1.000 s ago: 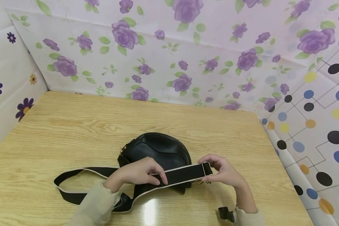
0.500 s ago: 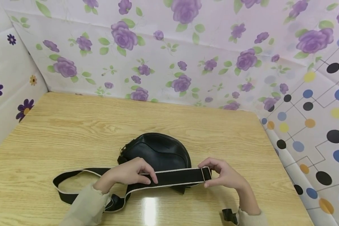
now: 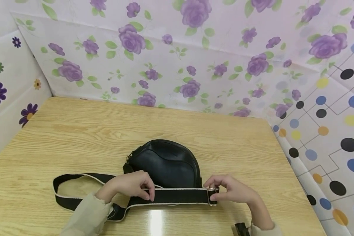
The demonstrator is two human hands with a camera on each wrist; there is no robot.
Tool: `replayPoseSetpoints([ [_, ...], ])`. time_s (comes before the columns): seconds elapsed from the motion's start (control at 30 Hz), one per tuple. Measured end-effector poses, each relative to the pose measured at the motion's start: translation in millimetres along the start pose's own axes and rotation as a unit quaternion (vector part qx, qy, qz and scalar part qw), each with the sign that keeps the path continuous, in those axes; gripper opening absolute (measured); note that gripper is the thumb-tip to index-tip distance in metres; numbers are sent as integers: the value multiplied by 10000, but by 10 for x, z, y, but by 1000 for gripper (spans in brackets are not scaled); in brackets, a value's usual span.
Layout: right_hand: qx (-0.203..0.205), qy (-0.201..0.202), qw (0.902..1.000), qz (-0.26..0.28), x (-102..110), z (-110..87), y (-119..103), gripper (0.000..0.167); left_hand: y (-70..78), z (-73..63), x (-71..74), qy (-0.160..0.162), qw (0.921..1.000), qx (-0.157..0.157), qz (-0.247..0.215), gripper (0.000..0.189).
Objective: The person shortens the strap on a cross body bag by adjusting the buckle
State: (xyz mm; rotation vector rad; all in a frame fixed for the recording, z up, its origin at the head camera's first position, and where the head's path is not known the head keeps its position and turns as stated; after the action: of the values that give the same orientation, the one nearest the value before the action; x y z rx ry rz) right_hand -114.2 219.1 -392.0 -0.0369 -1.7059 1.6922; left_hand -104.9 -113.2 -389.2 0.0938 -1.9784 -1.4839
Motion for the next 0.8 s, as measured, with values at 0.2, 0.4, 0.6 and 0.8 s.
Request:
replayPoseSetpoints([
  [0.2,-224,-245,9994,130,-55,4,29,16,-29,-9,-37,-366,9988,281,183,17],
  [0.4,-611,-497,9969,13,-135,10,16,14,-61,-7,-80,-466,9967,601,283,21],
  [0.6,-851,-607,9896,-984,-220,58,-68,23,-38,4,-172,-169,9872,1269,946,30],
  [0.8,-813,-685,9800,-1681,-278,70,-95,27,30,1,-210,13,9764,1573,1477,32],
])
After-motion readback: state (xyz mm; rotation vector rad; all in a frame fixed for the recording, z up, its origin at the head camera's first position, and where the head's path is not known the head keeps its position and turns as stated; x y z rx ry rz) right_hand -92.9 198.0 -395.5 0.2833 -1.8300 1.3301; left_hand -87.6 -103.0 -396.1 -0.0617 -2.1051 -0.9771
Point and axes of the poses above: each hand's wrist, its own z-axis towards the middle knuckle, its own x-axis out of the back of the hand, y = z × x, the point moved 1 cm from there along z, towards the middle knuckle, and after that the axes turned 4 degrees about x, right-handed, at the moved point
